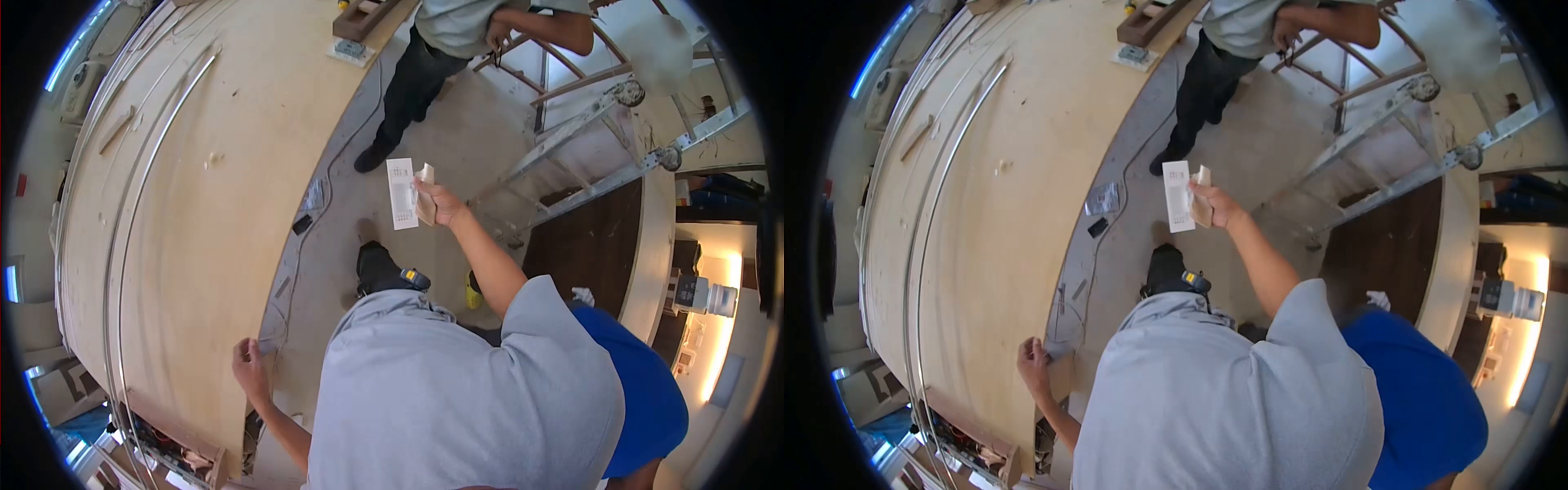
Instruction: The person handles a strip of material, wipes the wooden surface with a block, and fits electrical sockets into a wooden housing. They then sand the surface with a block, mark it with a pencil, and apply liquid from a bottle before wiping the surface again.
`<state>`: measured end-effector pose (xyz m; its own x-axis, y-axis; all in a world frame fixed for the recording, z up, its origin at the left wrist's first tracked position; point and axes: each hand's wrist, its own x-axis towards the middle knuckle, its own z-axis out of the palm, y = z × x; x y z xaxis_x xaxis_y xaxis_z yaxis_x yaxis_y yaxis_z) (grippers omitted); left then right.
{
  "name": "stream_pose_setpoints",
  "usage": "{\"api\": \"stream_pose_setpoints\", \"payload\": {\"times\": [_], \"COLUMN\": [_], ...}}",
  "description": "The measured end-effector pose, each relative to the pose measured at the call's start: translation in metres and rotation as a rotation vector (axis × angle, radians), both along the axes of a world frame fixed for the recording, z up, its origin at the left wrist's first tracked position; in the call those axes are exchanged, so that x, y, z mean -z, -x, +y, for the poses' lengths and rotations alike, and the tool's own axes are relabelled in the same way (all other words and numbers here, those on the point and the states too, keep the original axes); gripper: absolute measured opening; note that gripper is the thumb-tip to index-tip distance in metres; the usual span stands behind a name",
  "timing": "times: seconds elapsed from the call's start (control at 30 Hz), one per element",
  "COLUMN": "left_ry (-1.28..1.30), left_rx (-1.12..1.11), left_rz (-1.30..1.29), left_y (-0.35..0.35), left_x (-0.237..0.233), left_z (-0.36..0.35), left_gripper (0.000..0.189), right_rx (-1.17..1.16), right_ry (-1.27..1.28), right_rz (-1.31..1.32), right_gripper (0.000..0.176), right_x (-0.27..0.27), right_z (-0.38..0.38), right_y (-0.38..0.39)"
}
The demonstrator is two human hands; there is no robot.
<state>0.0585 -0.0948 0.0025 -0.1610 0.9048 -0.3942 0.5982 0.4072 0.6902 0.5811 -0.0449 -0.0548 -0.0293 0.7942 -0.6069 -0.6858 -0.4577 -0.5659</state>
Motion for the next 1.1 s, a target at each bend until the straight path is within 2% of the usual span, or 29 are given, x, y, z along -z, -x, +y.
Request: {"api": "stream_pose_setpoints", "payload": {"times": [0.07,0.13,0.2,0.27,0.33,0.37,0.4,0.43,0.47,0.5,0.53,0.57,0.63,0.67,0.7,0.73,0.77,0.8,0.83,0.87,0.97,1.07,1.1], "left_ry": [0.035,0.133,0.166,0.257,0.31,0.32,0.33,0.335,0.359,0.353,0.397,0.471,0.594,0.6,0.408,0.332,0.258,0.24,0.225,0.216,-0.089,-0.253,-0.275], "left_rx": [0.013,0.088,0.125,0.033,0.046,-0.033,-0.099,-0.153,-0.129,-0.097,-0.171,-0.239,-0.133,-0.098,-0.009,-0.052,-0.088,-0.18,-0.268,-0.353,-0.439,-0.344,-0.266], "left_rz": [-0.132,-0.041,0.089,0.05,0.069,0.032,-0.015,-0.063,-0.051,-0.036,-0.093,-0.026,0.211,0.218,0.27,0.206,0.136,0.02,-0.102,-0.228,-0.329,-0.198,-0.043], "left_y": [0.015,0.008,0.007,0.012,0.004,0.005,0.006,0.008,0.016,0.031,0.045,0.045,0.037,0.034,0.039,0.032,0.019,0.008,-0.003,-0.011,-0.021,-0.027,-0.028], "left_x": [0.003,0.022,0.033,0.056,0.063,0.064,0.073,0.082,0.096,0.119,0.154,0.158,0.143,0.142,0.163,0.158,0.145,0.123,0.099,0.082,0.048,0.002,-0.006], "left_z": [-0.008,-0.041,-0.078,-0.107,-0.116,-0.124,-0.132,-0.14,-0.157,-0.171,-0.193,-0.203,-0.214,-0.218,-0.232,-0.226,-0.217,-0.199,-0.181,-0.162,-0.093,-0.009,0.018], "left_gripper": [0.028,0.03,0.034,0.038,0.038,0.037,0.036,0.035,0.031,0.029,0.029,0.031,0.035,0.038,0.045,0.044,0.044,0.041,0.039,0.037,0.027,0.024,0.025], "right_rx": [0.04,0.035,0.008,-0.08,-0.145,-0.284,-0.749,-0.844,-0.929,-1.23,-1.484,-1.682,-1.98,-1.893,-2.191,-2.196,-2.008,-1.962,-1.873,-1.843,-1.56,-1.251,-1.155], "right_ry": [0.002,0.031,0.17,0.217,0.205,0.133,0.193,0.085,0.086,-0.125,-0.34,-0.591,-0.773,-0.732,-0.808,-0.998,-1.28,-1.341,-1.183,-0.887,-0.689,-0.536,-0.536], "right_rz": [0.121,0.159,0.12,0.18,0.291,0.235,-0.161,-0.654,-1.171,-1.257,-1.236,-1.181,-1.115,-0.858,-0.954,-0.857,-0.689,-0.563,-0.428,-0.427,-0.452,-0.522,-0.547], "right_gripper": [0.033,0.033,0.033,0.033,0.033,0.04,0.061,0.067,0.072,0.061,0.06,0.06,0.035,0.036,0.038,0.039,0.039,0.042,0.041,0.039,0.037,0.033,0.032], "right_x": [0.045,0.066,0.095,0.125,0.147,0.183,0.172,0.202,0.235,0.336,0.245,0.128,0.078,0.111,0.072,0.106,0.136,0.087,0.084,0.018,-0.027,-0.052,-0.055], "right_z": [-0.003,-0.026,-0.045,-0.018,0.008,0.022,0.042,0.065,0.088,0.122,0.118,0.112,0.099,0.08,0.064,0.043,0.022,0.014,0.01,0.015,0.066,0.163,0.201], "right_y": [0.018,0.008,0.009,0.053,0.101,0.137,0.177,0.228,0.278,0.332,0.333,0.332,0.364,0.366,0.367,0.368,0.352,0.335,0.319,0.302,0.261,0.228,0.219]}}
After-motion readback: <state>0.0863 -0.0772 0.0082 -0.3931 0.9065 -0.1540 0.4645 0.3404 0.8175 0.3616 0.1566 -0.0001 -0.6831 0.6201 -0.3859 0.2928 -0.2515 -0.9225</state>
